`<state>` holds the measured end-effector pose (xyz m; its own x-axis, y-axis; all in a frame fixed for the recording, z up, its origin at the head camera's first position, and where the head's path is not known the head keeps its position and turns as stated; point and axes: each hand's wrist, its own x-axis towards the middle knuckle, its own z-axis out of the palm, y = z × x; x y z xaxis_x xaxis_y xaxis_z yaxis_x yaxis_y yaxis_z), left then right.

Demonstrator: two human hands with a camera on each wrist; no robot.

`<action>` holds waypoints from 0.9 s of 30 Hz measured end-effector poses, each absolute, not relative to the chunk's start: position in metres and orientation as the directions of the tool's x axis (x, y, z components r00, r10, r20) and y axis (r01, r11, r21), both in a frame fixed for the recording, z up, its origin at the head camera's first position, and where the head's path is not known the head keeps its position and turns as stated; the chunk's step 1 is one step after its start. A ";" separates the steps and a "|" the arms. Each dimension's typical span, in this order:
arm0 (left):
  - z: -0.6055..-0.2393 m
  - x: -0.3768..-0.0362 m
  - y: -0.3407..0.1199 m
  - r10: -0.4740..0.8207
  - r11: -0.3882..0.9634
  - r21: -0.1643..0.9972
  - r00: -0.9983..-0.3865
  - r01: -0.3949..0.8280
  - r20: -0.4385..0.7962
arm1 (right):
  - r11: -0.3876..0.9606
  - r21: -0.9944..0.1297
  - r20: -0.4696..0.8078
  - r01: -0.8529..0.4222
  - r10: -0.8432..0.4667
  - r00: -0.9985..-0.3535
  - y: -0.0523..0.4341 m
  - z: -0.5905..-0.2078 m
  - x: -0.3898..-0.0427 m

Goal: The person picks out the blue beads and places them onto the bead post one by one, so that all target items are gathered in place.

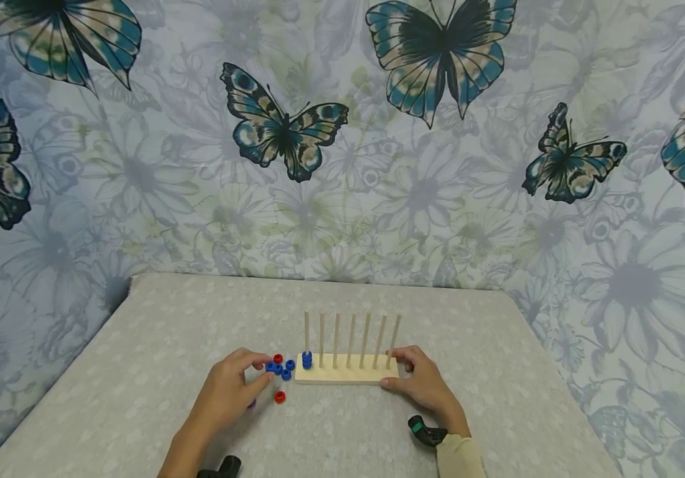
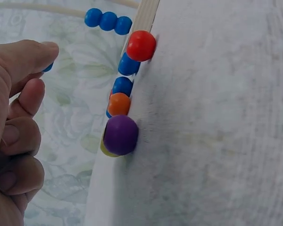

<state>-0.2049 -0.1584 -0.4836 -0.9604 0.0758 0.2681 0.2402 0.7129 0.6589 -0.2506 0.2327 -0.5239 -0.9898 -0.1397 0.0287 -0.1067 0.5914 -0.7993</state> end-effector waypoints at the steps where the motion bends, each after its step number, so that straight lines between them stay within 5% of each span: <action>1: -0.481 -0.205 -0.158 0.074 0.720 0.649 -0.958 0.244 0.279 | 0.591 -0.800 0.029 -0.108 -0.141 -0.990 0.232 -0.524 -0.251; 27: -0.450 -0.217 -0.155 0.072 0.742 0.583 -0.905 0.330 0.419 | 0.597 -0.795 0.031 -0.110 -0.142 -0.989 0.234 -0.526 -0.252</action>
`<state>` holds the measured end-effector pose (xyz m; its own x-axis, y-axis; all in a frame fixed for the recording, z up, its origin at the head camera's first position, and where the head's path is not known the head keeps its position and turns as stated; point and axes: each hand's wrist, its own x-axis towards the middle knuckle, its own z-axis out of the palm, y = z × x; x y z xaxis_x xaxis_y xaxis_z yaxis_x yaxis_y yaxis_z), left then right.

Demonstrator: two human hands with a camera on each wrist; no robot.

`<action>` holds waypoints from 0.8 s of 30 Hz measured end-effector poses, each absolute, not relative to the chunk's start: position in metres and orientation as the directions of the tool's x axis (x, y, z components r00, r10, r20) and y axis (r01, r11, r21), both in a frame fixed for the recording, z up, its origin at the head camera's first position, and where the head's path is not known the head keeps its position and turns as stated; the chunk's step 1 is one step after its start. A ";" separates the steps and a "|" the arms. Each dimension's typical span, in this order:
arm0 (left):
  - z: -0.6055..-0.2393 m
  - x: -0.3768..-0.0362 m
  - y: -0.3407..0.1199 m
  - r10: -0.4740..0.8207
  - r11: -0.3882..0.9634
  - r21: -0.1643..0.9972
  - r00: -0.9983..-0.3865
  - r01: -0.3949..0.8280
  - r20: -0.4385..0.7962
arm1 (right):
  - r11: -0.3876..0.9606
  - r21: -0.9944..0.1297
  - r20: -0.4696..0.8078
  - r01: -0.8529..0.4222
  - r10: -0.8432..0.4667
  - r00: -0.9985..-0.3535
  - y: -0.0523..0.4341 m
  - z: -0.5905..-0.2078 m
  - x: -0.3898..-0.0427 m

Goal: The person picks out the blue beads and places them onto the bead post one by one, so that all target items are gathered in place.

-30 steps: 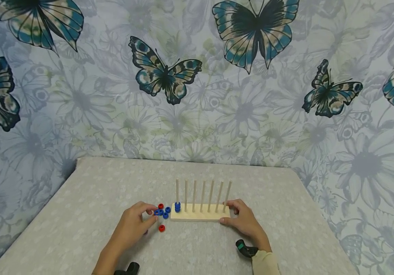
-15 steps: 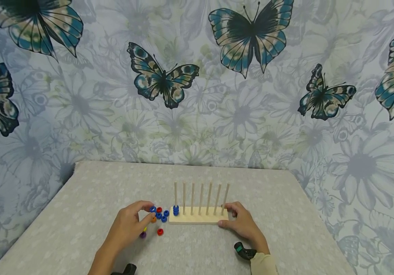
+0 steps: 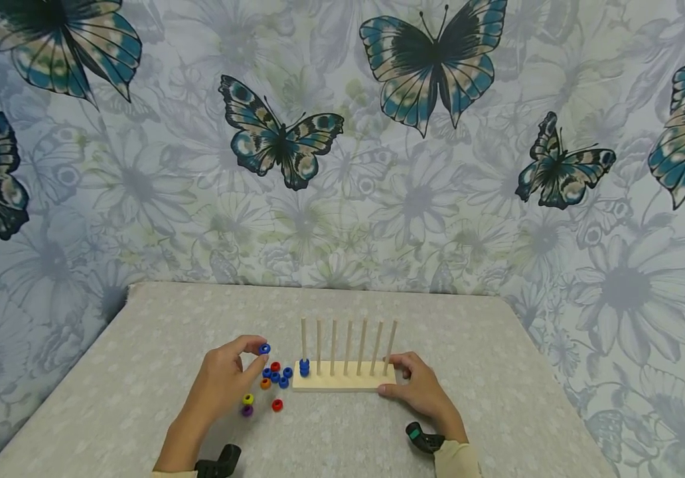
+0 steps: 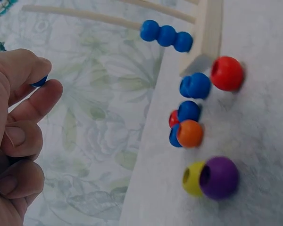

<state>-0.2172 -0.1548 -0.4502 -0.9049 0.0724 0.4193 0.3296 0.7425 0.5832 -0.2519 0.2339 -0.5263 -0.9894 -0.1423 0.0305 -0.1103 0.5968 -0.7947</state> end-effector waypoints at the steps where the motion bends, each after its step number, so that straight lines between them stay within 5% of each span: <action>1: -0.449 -0.219 -0.154 0.073 0.736 0.584 -0.897 0.343 0.435 | 0.597 -0.795 0.029 -0.109 -0.142 -0.990 0.234 -0.526 -0.252; 24: -0.419 -0.240 -0.134 0.098 0.695 0.547 -0.815 0.467 0.571 | 0.595 -0.798 0.013 -0.093 -0.138 -0.990 0.234 -0.526 -0.253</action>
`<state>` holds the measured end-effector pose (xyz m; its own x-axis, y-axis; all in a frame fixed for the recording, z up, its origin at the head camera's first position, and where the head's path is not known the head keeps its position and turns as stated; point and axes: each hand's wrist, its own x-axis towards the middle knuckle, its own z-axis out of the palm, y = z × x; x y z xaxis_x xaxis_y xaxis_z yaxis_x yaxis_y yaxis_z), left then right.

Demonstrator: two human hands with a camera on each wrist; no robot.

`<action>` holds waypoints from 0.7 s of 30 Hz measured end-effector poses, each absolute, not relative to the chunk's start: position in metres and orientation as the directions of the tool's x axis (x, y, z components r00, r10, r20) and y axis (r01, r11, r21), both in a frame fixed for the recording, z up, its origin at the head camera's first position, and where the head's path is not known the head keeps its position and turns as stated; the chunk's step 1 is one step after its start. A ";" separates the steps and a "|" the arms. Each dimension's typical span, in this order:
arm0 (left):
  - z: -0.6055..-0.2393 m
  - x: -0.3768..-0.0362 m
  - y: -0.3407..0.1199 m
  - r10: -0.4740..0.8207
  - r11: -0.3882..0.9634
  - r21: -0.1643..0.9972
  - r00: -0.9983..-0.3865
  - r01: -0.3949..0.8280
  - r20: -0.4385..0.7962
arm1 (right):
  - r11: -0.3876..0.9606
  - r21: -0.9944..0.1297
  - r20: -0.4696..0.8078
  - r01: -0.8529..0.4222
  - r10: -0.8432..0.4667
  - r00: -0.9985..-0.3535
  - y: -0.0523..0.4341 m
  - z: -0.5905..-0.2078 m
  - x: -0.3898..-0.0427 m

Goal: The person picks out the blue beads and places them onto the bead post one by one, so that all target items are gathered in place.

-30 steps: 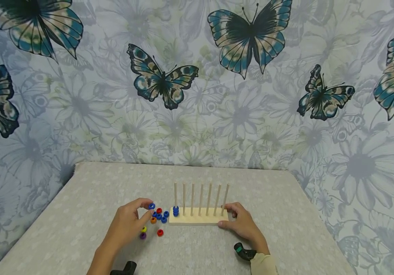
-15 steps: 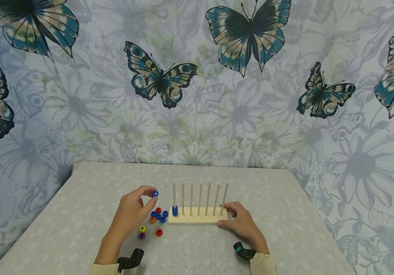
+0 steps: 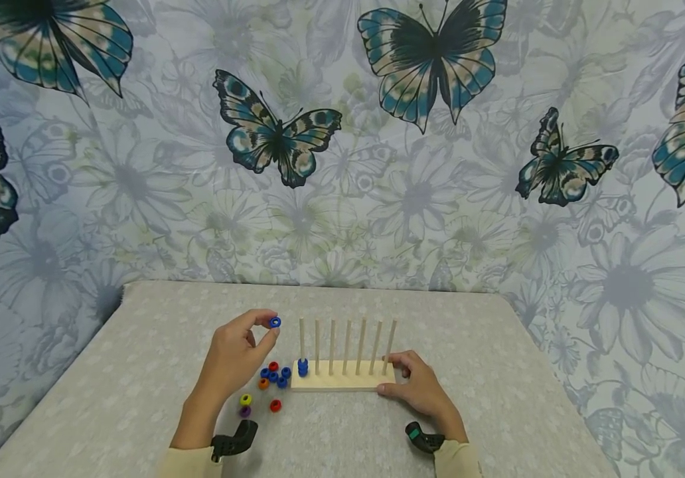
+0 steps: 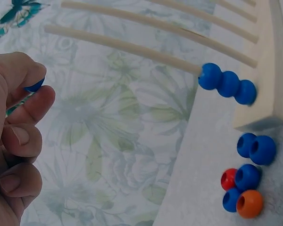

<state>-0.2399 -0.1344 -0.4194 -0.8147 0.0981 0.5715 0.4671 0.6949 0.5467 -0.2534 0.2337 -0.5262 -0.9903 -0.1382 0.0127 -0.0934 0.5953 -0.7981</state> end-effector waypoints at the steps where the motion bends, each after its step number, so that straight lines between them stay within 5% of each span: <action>1: -0.418 -0.240 -0.133 0.101 0.686 0.549 -0.809 0.478 0.579 | 0.593 -0.800 0.010 -0.093 -0.142 -0.990 0.234 -0.526 -0.253; 21: -0.404 -0.244 -0.108 0.064 0.572 0.635 -0.800 0.519 0.596 | 0.580 -0.809 0.007 -0.098 -0.156 -0.988 0.235 -0.527 -0.253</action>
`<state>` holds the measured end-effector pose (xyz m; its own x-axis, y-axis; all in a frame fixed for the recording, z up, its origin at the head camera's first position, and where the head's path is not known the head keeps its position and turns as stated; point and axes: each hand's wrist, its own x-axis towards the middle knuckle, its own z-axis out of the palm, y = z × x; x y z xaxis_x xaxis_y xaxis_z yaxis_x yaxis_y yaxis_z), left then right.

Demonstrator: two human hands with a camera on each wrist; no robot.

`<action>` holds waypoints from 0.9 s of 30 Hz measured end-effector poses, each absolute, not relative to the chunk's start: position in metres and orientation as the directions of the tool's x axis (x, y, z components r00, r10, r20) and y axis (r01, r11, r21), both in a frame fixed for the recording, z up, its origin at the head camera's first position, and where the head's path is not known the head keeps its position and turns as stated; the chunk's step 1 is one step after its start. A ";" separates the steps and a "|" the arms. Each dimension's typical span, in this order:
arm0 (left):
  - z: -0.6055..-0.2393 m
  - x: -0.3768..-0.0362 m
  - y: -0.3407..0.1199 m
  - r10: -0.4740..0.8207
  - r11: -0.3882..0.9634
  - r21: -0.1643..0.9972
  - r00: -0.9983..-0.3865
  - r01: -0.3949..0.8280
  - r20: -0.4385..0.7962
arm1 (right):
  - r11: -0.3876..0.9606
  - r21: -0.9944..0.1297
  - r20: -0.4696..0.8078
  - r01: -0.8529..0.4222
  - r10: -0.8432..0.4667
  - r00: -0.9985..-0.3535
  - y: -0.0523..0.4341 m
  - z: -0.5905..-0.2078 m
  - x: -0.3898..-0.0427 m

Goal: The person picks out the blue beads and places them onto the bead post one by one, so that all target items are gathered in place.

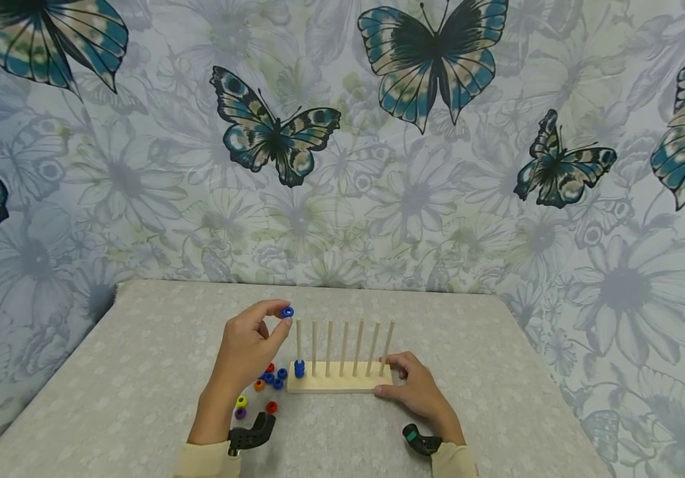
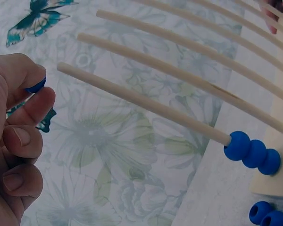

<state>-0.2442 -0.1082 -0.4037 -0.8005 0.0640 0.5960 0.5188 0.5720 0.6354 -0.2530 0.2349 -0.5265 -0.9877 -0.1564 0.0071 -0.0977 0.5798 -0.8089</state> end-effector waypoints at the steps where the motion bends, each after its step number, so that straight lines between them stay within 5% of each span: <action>1: -0.404 -0.244 -0.108 0.061 0.569 0.639 -0.802 0.517 0.594 | 0.580 -0.809 0.007 -0.098 -0.157 -0.988 0.235 -0.526 -0.253; 27: -0.401 -0.241 -0.096 0.058 0.558 0.633 -0.786 0.537 0.616 | 0.585 -0.805 0.006 -0.094 -0.151 -0.989 0.233 -0.523 -0.252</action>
